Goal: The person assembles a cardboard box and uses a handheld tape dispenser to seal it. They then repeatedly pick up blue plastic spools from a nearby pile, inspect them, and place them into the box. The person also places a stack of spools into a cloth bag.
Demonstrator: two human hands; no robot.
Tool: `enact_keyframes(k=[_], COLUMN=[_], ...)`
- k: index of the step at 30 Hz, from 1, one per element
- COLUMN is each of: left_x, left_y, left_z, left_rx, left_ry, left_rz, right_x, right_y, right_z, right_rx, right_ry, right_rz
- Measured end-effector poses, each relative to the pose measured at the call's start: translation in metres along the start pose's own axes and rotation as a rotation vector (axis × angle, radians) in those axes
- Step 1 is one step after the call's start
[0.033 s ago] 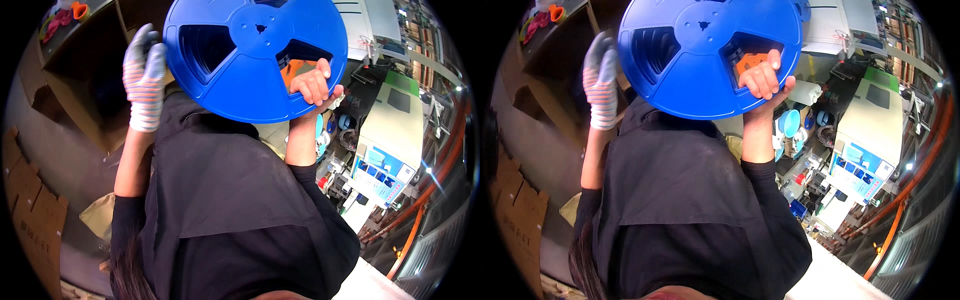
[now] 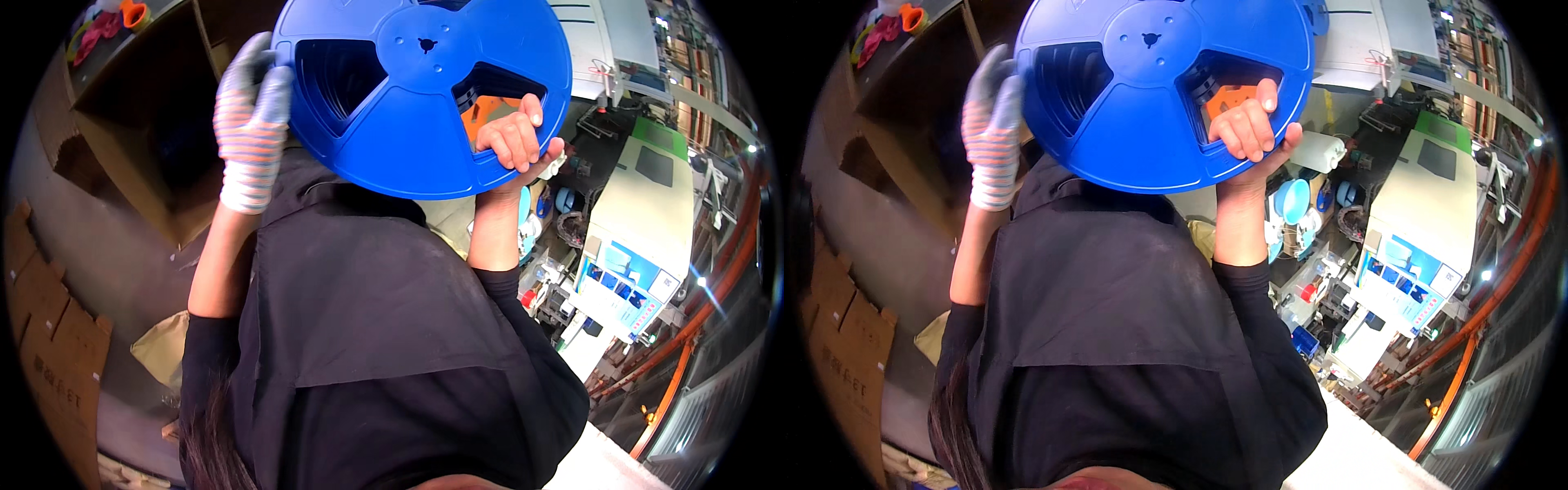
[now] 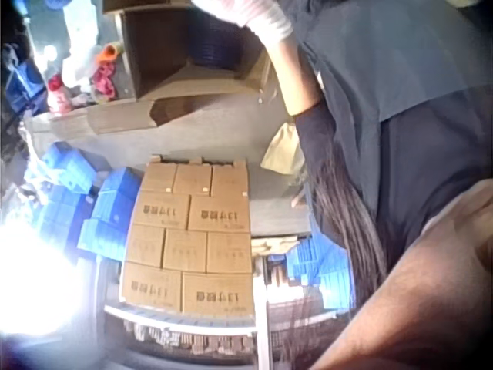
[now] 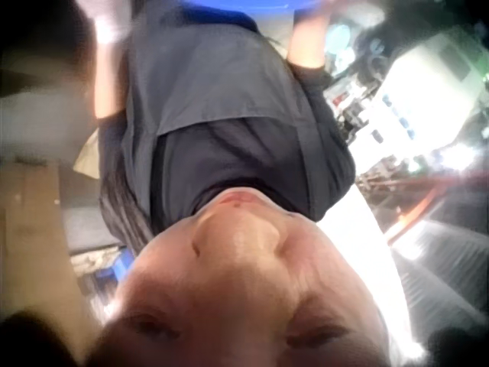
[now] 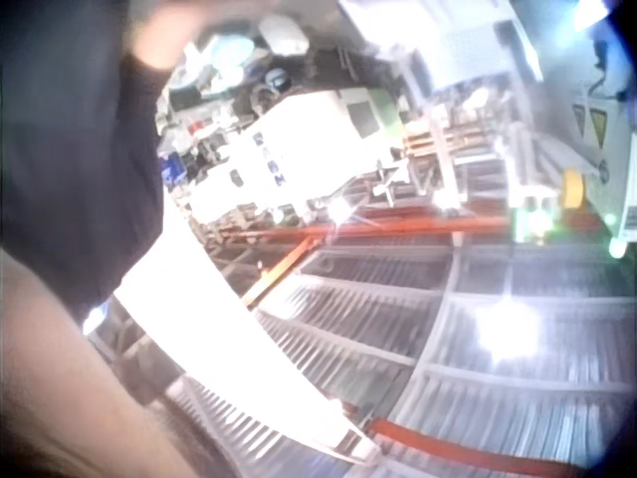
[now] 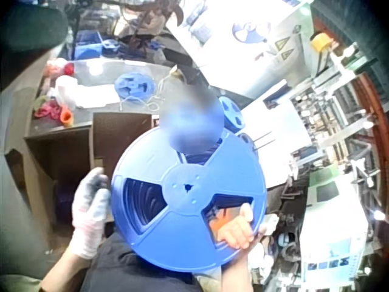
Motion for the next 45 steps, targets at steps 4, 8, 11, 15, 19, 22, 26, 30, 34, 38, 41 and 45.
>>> enact_keyframes(k=[4, 8, 11, 15, 19, 22, 26, 30, 34, 38, 41, 45], left_x=[-0.003, -0.026, -0.024, -0.008, -0.015, -0.030, -0.039, -0.038, -0.030, -0.016, -0.004, 0.004], left_y=[0.006, -0.030, -0.024, 0.006, 0.023, 0.001, -0.012, -0.004, -0.007, 0.019, 0.006, 0.008], left_z=[0.043, 0.086, 0.081, 0.043, 0.012, -0.002, 0.001, 0.009, 0.012, 0.019, 0.017, 0.019], left_rx=[0.257, 0.027, -0.323, -0.982, -1.354, -1.422, -1.478, -1.542, -1.582, -1.734, -1.815, -1.827], left_ry=[-0.300, -0.433, -0.348, -0.389, -0.431, -0.498, -0.511, -0.502, -0.507, -0.492, -0.552, -0.644], left_rz=[-0.071, -0.365, -0.566, -0.621, -0.557, -0.623, -0.722, -0.694, -0.658, -0.724, -0.706, -0.681], right_x=[0.010, 0.009, 0.009, -0.007, -0.016, -0.019, -0.022, -0.022, -0.023, -0.020, -0.021, -0.024], right_y=[0.012, 0.053, 0.054, 0.014, 0.001, -0.001, -0.009, -0.010, -0.012, -0.010, -0.011, -0.013], right_z=[0.015, 0.016, 0.014, -0.010, -0.013, -0.009, -0.011, -0.012, -0.010, -0.009, -0.009, -0.011], right_rx=[-0.280, -0.565, -0.764, -0.438, -0.289, -0.400, -0.453, -0.447, -0.460, -0.442, -0.480, -0.474], right_ry=[-0.014, 0.136, 0.248, 0.383, 0.409, 0.444, 0.475, 0.481, 0.483, 0.479, 0.509, 0.517], right_rz=[0.049, 0.242, 0.346, 0.330, 0.241, 0.216, 0.217, 0.226, 0.238, 0.241, 0.237, 0.232])
Point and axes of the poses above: each hand's wrist, its own x-axis towards the middle knuckle, its own z-axis out of the palm, y = z × x, the point moved 4 cm from there along x, towards the middle knuckle
